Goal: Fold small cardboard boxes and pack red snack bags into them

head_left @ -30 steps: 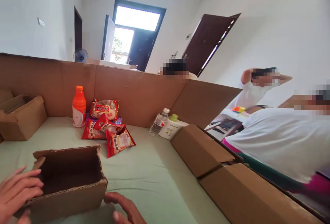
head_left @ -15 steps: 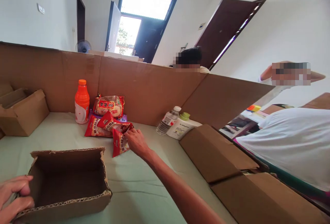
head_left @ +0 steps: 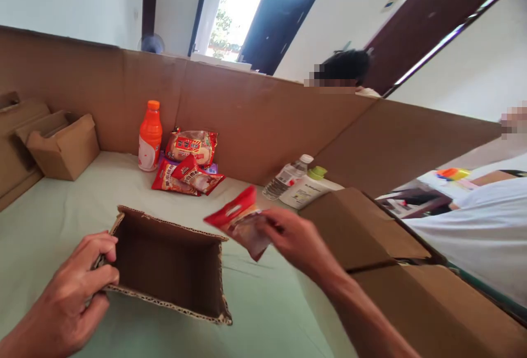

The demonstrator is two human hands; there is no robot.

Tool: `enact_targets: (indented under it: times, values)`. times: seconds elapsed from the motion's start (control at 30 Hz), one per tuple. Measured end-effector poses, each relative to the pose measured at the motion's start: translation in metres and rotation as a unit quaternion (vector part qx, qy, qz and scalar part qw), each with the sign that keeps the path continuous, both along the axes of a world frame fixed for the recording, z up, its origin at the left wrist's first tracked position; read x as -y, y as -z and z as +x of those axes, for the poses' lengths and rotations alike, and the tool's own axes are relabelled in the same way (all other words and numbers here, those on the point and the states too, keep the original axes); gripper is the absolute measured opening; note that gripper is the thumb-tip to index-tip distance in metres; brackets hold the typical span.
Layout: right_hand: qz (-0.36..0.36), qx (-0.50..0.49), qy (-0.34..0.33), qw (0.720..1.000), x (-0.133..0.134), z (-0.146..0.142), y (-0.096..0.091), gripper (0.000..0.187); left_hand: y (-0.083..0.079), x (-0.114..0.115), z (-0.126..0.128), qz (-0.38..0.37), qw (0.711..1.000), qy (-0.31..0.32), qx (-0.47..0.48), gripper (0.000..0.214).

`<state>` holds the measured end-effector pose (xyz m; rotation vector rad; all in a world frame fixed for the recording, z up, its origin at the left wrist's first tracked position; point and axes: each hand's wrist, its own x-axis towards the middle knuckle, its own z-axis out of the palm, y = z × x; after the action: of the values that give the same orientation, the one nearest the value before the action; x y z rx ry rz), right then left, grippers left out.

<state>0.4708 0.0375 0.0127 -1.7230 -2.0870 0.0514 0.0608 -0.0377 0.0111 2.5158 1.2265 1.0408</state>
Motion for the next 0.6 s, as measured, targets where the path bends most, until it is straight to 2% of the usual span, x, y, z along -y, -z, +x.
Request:
enact_targets:
  times: [0.03,0.07,0.13,0.2,0.23,0.3,0.37,0.43,0.5,0.6]
  values:
    - [0.051,-0.089,0.013,0.995,0.008,-0.002,-0.014,0.014,-0.001,0.001,0.0,-0.002,1.0,0.0,-0.003,0.026]
    - [0.101,-0.186,0.023,0.977,0.016,-0.007,-0.028,0.012,-0.001,0.002,0.0,-0.001,1.0,0.0,-0.004,0.027]
    - [0.174,-0.35,0.017,0.92,0.031,-0.027,-0.053,0.016,0.0,0.001,0.0,0.007,1.0,-0.002,-0.001,0.027]
    - [0.197,-0.434,-0.032,0.878,0.044,-0.056,-0.069,0.015,0.001,-0.001,0.001,0.017,1.0,-0.006,0.005,0.027]
    - [0.189,-0.438,-0.072,0.876,0.049,-0.072,-0.072,0.012,0.001,-0.002,0.001,0.023,1.0,-0.006,0.009,0.027]
    - [0.148,-0.369,-0.149,0.905,0.056,-0.1,-0.072,0.006,0.003,-0.004,0.003,0.031,0.999,0.0,0.019,0.028]
    - [0.111,-0.231,-0.204,0.945,0.059,-0.12,-0.067,0.012,0.005,-0.004,0.004,0.034,0.999,0.007,0.027,0.029]
    - [0.082,-0.071,-0.218,0.97,0.058,-0.135,-0.063,0.016,0.007,-0.003,0.004,0.039,0.999,0.003,0.035,0.028]
    - [0.011,0.081,-0.205,0.975,0.053,-0.147,-0.066,0.016,0.009,-0.001,0.005,0.047,0.998,-0.011,0.038,0.027]
    - [-0.134,0.228,-0.17,0.949,0.039,-0.165,-0.079,0.02,0.012,0.001,0.007,0.069,0.996,-0.032,0.045,0.026]
